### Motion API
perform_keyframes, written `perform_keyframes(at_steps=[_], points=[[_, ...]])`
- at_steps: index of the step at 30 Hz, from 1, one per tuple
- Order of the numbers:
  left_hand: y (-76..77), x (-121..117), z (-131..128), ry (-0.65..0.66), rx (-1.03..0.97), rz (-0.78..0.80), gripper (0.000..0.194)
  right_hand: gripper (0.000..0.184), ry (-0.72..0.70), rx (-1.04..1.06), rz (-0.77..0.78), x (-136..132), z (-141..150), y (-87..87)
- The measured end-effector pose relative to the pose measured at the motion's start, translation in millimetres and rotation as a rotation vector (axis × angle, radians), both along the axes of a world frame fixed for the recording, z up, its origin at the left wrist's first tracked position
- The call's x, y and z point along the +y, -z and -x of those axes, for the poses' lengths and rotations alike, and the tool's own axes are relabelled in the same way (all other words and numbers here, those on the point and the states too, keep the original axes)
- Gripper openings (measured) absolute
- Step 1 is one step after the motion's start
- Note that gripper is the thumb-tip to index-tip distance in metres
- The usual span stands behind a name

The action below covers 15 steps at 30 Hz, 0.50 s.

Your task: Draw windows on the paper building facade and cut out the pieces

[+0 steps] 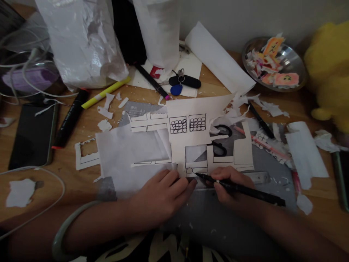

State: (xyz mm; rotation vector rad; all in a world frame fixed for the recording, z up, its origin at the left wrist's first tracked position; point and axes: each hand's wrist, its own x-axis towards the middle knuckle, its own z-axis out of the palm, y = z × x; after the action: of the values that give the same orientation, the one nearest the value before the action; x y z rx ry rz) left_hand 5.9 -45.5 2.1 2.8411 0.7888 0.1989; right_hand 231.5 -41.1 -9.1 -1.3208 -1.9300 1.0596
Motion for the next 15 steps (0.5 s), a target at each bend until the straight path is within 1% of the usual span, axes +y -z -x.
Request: perform_keyframes(at_steps=[8, 11, 15], points=[[-1.1, 0.7, -0.7, 0.0, -0.006, 0.016, 0.033, 0.009, -0.005, -0.035, -0.007, 2.7, 1.4, -6.7], [-1.0, 0.6, -0.4, -0.001, 0.0, 0.011, 0.035, 0.007, 0.009, -0.023, 0.015, 1.7, 1.0, -6.8], [-1.1, 0.7, 0.0, 0.004, 0.002, 0.021, 0.036, 0.006, 0.035, -0.049, 0.007, 0.5, 0.5, -6.5]])
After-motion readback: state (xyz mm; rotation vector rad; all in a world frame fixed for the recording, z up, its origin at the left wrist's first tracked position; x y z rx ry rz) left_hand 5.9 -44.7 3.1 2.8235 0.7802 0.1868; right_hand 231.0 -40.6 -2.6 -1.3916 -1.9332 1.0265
